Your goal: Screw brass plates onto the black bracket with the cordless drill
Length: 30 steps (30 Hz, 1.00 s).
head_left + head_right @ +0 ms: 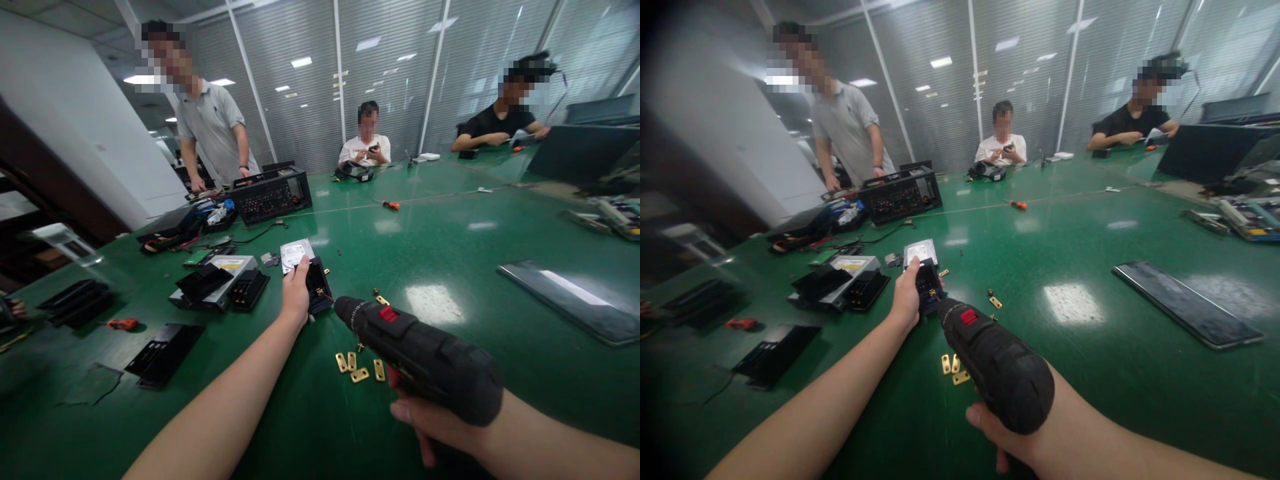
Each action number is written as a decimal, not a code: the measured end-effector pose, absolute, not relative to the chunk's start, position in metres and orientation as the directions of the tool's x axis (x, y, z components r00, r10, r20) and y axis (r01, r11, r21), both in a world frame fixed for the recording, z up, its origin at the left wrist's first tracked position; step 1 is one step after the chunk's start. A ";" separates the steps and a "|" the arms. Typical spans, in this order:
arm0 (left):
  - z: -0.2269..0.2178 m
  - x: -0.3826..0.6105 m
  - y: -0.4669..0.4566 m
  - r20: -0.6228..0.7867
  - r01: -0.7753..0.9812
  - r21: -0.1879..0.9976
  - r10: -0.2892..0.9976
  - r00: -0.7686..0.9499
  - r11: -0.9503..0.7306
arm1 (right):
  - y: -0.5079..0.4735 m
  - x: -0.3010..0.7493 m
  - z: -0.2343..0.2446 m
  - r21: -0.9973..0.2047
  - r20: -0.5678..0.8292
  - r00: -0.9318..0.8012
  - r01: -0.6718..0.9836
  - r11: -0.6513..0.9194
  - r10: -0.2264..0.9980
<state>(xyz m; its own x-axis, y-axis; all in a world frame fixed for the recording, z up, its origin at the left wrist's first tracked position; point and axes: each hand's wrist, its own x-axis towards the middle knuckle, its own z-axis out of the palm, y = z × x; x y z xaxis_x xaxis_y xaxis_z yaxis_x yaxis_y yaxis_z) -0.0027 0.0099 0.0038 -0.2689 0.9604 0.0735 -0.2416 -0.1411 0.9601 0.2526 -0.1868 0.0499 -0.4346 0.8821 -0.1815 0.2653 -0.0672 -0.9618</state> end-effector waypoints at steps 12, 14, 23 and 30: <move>0.002 -0.004 0.012 0.093 -0.213 0.965 0.959 -0.268 -0.153 | -0.185 0.251 0.062 -0.959 -0.243 -0.445 0.242 -0.146 0.862; 0.002 -0.005 0.011 0.091 -0.212 0.966 0.960 -0.265 -0.150 | -0.186 0.252 0.060 -0.957 -0.252 -0.441 0.247 -0.153 0.861; 0.001 -0.005 0.012 0.103 -0.190 0.969 0.956 -0.276 -0.159 | -0.187 0.252 0.061 -0.948 -0.263 -0.419 0.280 -0.151 0.869; 0.000 -0.005 0.012 0.094 -0.196 0.969 0.955 -0.281 -0.153 | -0.186 0.251 0.061 -0.946 -0.274 -0.436 0.280 -0.160 0.857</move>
